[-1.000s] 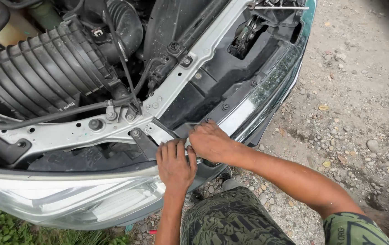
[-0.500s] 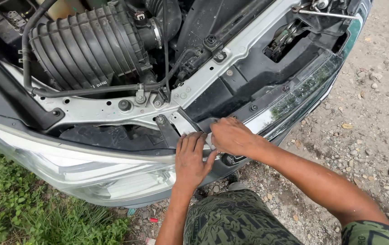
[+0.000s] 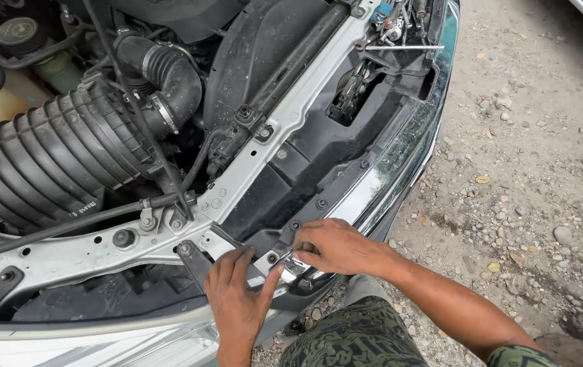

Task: The person works on the front of a silver car with the hood open, using a wrench and other tools to tighten bolts on the front bumper and grille area. They also briefly reach into the engine bay to handle a yellow cap on the engine cover.

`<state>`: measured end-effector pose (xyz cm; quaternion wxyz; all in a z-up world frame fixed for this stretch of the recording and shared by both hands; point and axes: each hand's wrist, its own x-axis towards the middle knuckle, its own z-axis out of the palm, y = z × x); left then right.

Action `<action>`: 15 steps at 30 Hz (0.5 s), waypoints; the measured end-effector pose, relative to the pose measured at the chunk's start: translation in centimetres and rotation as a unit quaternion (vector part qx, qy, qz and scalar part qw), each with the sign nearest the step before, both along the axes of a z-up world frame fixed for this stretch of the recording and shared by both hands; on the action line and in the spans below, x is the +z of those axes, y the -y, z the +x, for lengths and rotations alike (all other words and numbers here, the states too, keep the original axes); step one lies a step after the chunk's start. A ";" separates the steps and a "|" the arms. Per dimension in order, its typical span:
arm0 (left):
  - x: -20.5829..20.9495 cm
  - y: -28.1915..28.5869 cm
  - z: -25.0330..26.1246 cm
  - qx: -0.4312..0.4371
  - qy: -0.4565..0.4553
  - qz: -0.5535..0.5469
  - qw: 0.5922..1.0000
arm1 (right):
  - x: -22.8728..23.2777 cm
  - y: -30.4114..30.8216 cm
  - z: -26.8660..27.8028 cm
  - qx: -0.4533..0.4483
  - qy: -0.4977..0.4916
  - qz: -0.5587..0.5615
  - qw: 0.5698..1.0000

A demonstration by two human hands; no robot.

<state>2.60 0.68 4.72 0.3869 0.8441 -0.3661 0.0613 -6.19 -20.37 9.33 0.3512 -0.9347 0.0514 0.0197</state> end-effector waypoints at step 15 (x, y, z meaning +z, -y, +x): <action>-2.7 25.1 -3.1 0.179 0.010 -0.050 0.983 | 2.2 28.4 3.7 0.177 -0.023 0.038 0.983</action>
